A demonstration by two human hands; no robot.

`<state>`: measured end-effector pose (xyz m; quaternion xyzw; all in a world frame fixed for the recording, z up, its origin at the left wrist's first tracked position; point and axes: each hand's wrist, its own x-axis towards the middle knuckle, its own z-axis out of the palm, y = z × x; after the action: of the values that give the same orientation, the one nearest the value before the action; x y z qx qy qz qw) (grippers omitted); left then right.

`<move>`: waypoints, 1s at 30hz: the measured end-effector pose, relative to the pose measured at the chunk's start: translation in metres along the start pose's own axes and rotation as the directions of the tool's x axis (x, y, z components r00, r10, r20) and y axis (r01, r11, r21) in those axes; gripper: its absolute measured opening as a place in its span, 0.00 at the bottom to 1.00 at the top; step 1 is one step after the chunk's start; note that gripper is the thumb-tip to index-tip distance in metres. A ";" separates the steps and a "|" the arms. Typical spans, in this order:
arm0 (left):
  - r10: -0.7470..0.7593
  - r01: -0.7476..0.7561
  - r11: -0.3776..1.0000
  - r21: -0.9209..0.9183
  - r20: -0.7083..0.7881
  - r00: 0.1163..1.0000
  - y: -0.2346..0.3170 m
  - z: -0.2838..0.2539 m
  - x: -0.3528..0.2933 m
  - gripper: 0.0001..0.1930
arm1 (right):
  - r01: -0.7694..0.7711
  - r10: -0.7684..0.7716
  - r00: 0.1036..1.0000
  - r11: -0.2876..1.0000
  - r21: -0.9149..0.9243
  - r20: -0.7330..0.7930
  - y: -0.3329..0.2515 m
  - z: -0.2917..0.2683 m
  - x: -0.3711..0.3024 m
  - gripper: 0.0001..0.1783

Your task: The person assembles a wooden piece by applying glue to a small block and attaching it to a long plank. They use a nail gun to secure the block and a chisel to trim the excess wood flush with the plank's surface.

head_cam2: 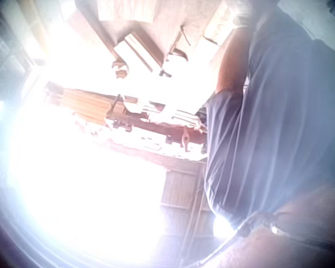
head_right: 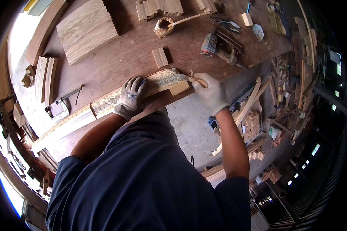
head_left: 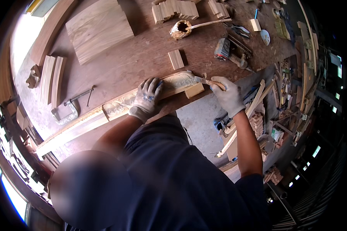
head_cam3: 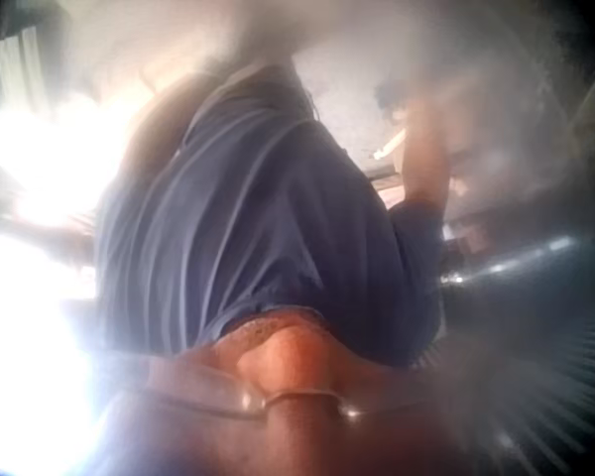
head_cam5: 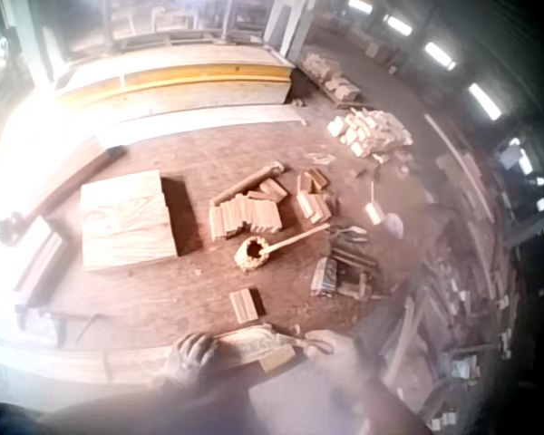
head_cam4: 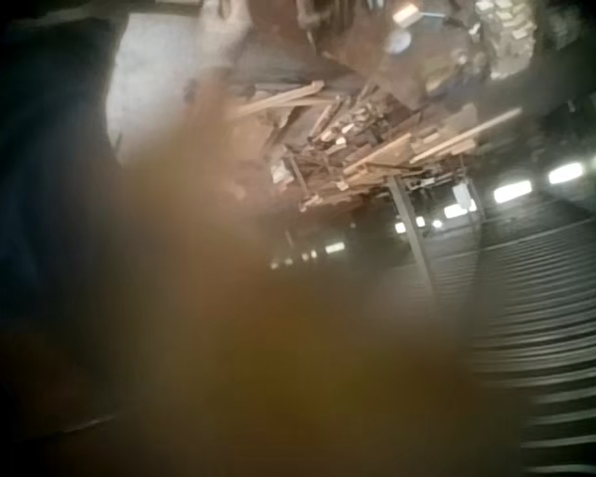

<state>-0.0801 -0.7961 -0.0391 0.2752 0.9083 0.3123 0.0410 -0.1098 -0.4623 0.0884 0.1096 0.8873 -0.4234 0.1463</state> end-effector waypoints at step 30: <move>-0.027 0.027 1.000 -0.004 -0.006 1.000 0.001 -0.002 -0.001 0.40 | 0.369 -0.267 0.927 0.771 -0.520 0.262 -0.034 -0.004 -0.002 0.16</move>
<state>-0.0795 -0.7973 -0.0368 0.2618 0.9115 0.3143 0.0428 -0.1195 -0.4805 0.1161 -0.1274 0.9613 -0.1708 0.1746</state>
